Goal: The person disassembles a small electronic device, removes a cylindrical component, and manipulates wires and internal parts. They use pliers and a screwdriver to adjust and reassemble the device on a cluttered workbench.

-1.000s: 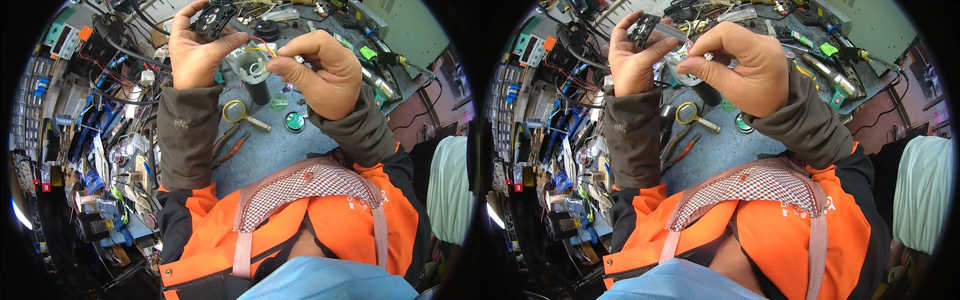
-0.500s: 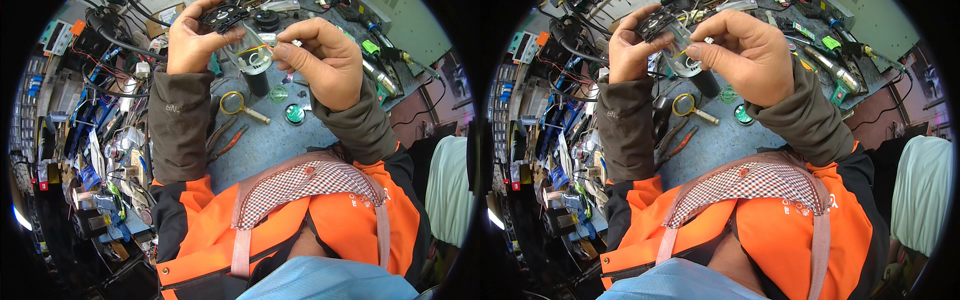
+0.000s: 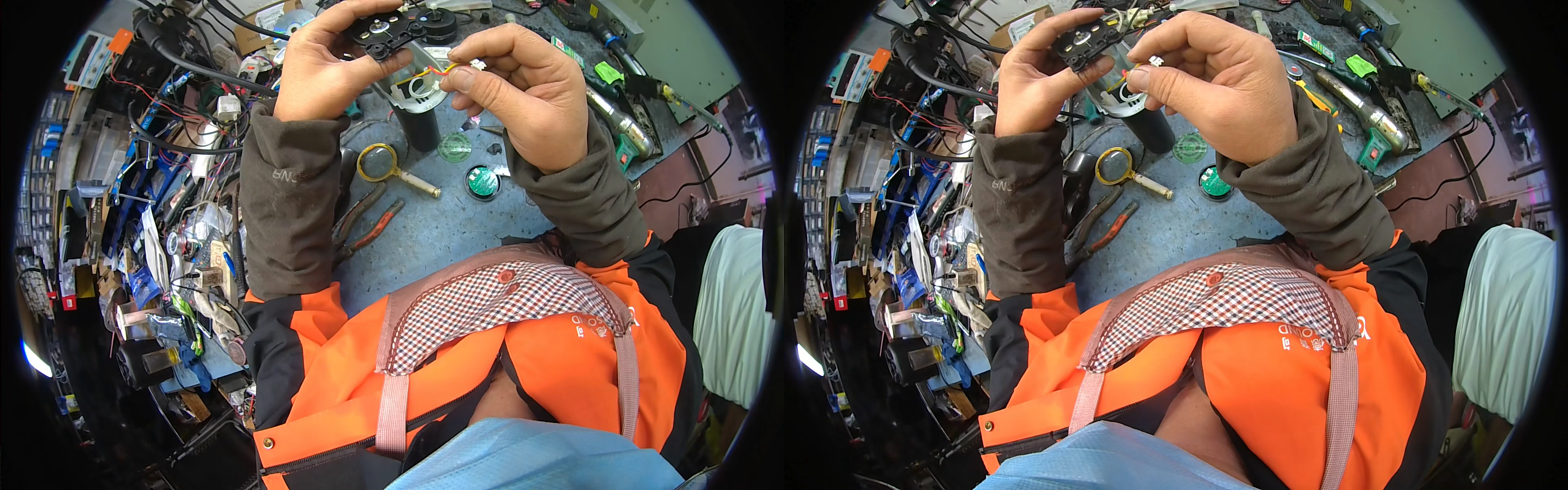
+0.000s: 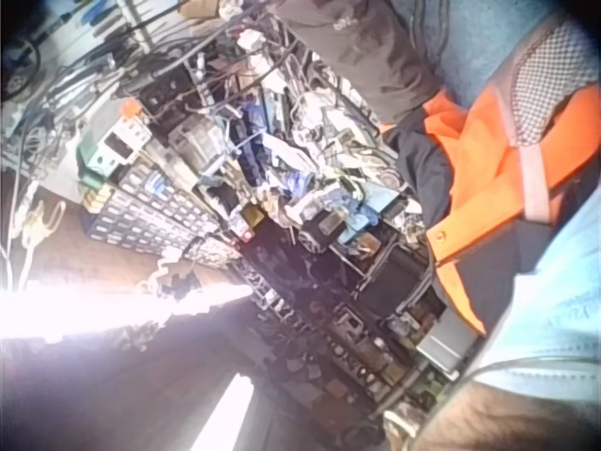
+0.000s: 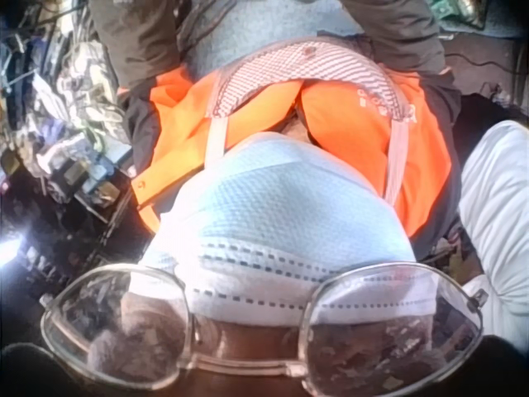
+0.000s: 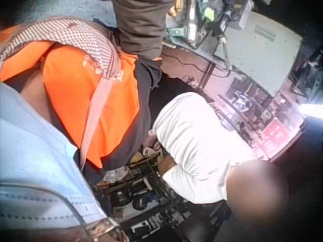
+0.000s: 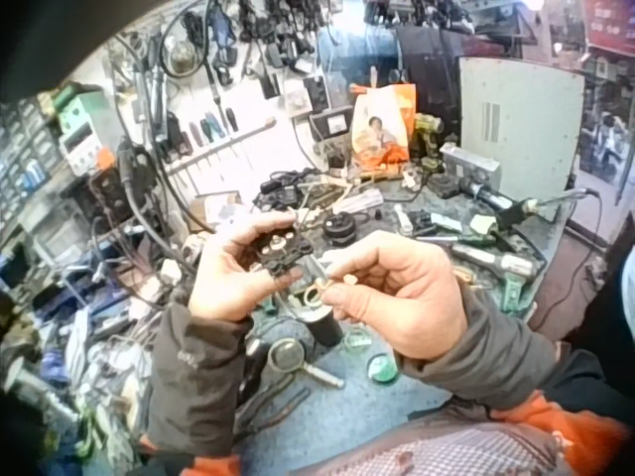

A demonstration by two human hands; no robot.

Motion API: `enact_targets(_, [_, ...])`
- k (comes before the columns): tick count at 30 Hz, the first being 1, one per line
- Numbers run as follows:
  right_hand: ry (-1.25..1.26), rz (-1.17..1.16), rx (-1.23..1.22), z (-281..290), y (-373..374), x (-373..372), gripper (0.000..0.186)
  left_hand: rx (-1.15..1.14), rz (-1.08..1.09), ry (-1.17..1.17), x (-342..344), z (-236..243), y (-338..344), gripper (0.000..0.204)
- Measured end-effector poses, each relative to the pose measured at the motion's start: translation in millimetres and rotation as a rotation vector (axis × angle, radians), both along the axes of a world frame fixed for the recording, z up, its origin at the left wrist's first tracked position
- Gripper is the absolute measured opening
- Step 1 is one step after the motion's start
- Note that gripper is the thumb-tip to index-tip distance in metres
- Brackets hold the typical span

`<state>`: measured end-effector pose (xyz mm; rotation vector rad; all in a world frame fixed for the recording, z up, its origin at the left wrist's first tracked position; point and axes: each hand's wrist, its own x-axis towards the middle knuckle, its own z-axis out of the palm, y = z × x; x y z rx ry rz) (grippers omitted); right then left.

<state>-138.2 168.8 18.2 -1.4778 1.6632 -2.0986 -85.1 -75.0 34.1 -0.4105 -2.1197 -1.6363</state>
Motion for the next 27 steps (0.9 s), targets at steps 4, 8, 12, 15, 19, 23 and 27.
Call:
enact_targets(4, [-0.011, -0.021, 0.028, -4, 2, -3, 0.021, -0.007, 0.017, -0.054, 5, 5, 13, 0.058])
enact_targets(8, [0.015, 0.031, 0.035, -7, 2, -8, 0.022, -0.087, 0.049, -0.035, 9, 6, 18, 0.056])
enact_targets(12, [0.043, 0.014, 0.046, -9, 2, -6, 0.02, -0.171, 0.024, -0.058, 11, 6, 11, 0.063])
enact_targets(15, [0.036, -0.005, 0.034, -11, -1, -6, 0.018, -0.338, 0.076, 0.033, 13, 8, 15, 0.06])
enact_targets(19, [0.065, 0.018, 0.066, -12, 1, -11, 0.022, -0.41, 0.072, 0.035, 18, 10, 16, 0.054])
enact_targets(23, [-0.018, 0.001, 0.006, -13, -5, -7, 0.016, -0.457, 0.091, 0.086, 15, 5, 13, 0.055])
enact_targets(27, [-0.023, 0.002, -0.011, -16, -7, -12, 0.016, -0.589, 0.152, 0.148, 14, 4, 9, 0.056])
